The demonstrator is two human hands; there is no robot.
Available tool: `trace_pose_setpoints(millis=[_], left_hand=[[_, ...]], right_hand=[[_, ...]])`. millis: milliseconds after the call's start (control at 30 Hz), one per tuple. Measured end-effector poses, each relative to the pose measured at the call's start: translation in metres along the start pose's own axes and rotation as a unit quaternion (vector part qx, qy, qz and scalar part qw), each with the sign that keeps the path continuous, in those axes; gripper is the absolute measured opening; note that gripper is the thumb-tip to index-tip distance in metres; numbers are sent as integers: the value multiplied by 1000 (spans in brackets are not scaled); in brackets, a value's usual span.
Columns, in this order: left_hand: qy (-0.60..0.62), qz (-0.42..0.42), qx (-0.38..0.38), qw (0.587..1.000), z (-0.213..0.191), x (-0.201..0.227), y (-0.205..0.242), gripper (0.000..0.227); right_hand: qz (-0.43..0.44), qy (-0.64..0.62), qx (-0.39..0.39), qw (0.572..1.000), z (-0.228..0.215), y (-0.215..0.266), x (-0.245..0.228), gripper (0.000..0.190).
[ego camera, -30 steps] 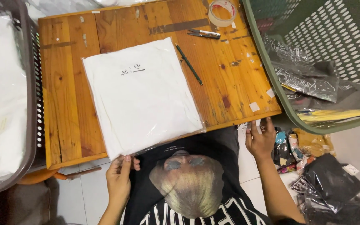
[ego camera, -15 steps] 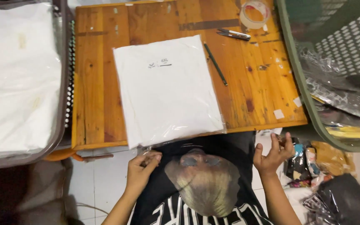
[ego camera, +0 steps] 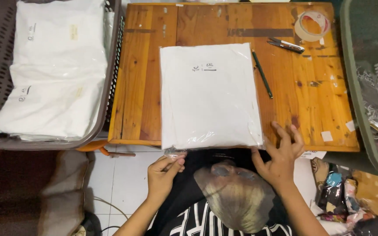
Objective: The person removes a white t-shirt from a plastic bag, writes on a small label with a pencil, and sticks the label onto the shirt. The person then places the labeled shirt into a basket.
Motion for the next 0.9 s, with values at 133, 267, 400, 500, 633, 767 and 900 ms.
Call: trace_pose_setpoints(millis=[133, 267, 400, 500, 633, 767, 900], left_hand=[[79, 16, -58, 995, 3, 24, -2, 4], [135, -1, -147, 980, 13, 55, -1, 6], [230, 23, -206, 951, 29, 79, 8, 7], [238, 8, -206, 949, 30, 80, 9, 7], [218, -6, -192, 957, 27, 72, 6, 8], [223, -33, -180, 958, 26, 57, 7, 9], [166, -20, -140, 976, 22, 47, 6, 11]], right_hand=[[53, -150, -21, 987, -3, -7, 8, 6], [286, -321, -12, 903, -3, -23, 11, 33], [257, -409, 64, 873, 1, -35, 6, 29], [310, -507, 82, 800, 4, -41, 5, 27], [296, -549, 73, 778, 5, -38, 8, 16], [243, -392, 69, 885, -16, -31, -1, 16], [286, -390, 75, 872, -13, -12, 4, 19]])
Point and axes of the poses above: each hand's wrist, its own y-axis away from the middle knuckle, its own z-axis out of the palm, x = y × z, the point moved 6 cm from there along -y, towards the middle knuckle, and after that the axes turned 5 degrees about -y, right-handed, at the moved point
